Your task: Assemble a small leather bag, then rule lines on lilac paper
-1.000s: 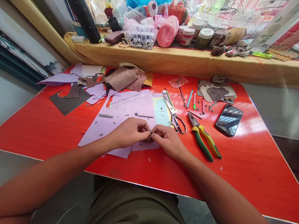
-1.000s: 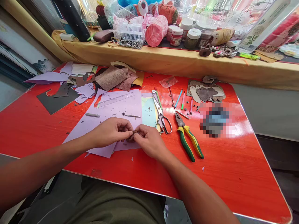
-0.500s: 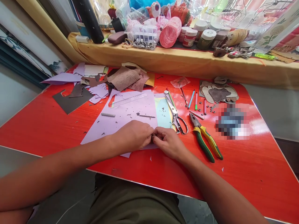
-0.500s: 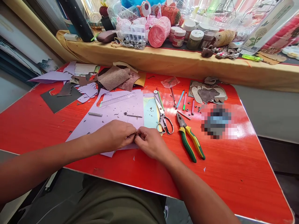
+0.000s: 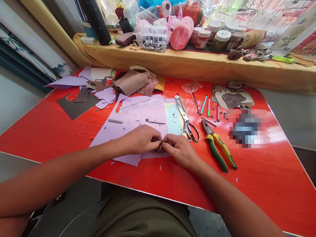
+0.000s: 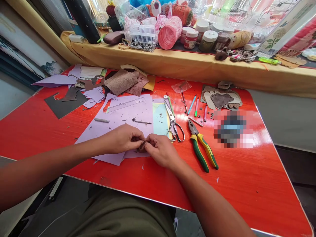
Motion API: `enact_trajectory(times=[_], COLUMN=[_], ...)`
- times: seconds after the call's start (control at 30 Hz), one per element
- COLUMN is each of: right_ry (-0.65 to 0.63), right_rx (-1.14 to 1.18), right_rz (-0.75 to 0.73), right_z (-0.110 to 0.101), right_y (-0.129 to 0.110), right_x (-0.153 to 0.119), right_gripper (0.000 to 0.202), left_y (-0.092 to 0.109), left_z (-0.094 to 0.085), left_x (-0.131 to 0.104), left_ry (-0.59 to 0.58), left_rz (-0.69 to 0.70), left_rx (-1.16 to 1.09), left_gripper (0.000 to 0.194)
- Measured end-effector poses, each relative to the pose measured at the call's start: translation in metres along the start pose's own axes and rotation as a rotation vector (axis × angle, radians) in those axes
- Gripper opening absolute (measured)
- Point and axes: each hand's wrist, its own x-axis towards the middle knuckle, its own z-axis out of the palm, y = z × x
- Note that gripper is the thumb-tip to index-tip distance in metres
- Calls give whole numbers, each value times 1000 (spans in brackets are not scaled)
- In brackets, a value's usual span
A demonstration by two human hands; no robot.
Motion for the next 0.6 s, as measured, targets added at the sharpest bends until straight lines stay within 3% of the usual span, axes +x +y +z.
enact_trajectory(times=[0.17,0.27,0.37,0.6], right_ry=[-32,-41,-18,-51], right_rx=[97,106,65,57], right_rz=[14,29,48,61], right_z=[2,4,4,2], right_y=[-1,1,3,-2], right_x=[-1,-1,1,-1], right_gripper=[15,13,9,9], left_y=[-1,-4,-3,6], left_z=[-7,-7,-1,3], left_x=[-4,-4,-4,-16], left_ry=[-49,-73,-22,63], left_rz=[114,20,-103,-153], left_rx=[73,-65,-204,-248], left_gripper=[22,18,14,16])
